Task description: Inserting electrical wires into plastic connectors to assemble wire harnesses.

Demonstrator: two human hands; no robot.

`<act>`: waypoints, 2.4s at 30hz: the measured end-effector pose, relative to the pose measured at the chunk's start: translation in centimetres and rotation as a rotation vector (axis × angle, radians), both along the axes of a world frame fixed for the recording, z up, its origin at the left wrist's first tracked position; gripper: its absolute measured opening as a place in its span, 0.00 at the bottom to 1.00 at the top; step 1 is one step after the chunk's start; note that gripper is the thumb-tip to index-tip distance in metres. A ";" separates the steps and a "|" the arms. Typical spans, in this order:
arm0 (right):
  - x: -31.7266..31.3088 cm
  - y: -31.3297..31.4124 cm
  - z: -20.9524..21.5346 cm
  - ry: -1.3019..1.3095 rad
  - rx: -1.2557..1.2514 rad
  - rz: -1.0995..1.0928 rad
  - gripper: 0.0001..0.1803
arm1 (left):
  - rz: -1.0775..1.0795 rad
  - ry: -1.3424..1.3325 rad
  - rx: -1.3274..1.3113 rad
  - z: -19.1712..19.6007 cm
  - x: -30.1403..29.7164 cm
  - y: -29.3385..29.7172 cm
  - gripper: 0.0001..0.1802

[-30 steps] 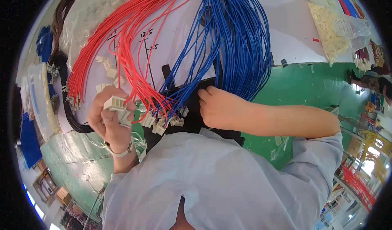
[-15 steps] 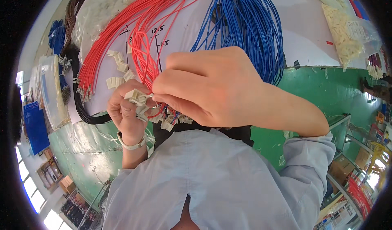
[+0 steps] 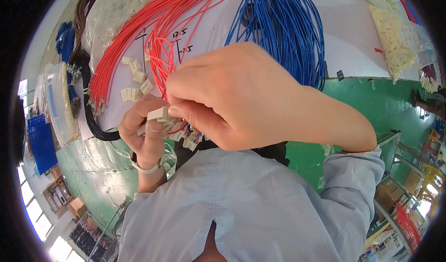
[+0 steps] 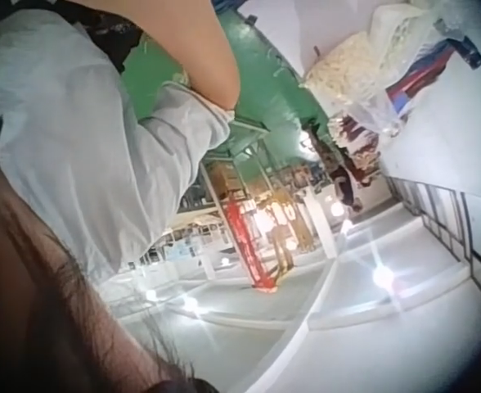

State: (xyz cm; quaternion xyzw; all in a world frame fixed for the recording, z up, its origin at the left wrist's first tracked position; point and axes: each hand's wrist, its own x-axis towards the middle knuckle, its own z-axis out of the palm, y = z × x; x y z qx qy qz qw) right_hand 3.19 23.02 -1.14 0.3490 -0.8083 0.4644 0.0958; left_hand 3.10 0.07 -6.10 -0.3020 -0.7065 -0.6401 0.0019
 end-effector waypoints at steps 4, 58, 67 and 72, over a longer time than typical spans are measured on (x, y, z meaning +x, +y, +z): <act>0.2 -0.4 -0.6 -0.096 -0.106 0.041 0.05 | 0.054 -0.017 0.092 0.0 0.0 0.1 0.19; 2.8 1.2 -1.1 0.336 0.086 -0.229 0.11 | -0.299 -0.634 0.654 -1.5 -0.6 1.3 0.14; 2.1 -0.1 -0.4 0.018 -0.043 -0.160 0.05 | -0.184 -0.550 0.577 -0.7 0.0 1.2 0.12; 2.1 -0.6 0.0 -0.080 -0.092 -0.137 0.05 | -0.158 -0.404 0.565 -0.8 -0.2 1.1 0.10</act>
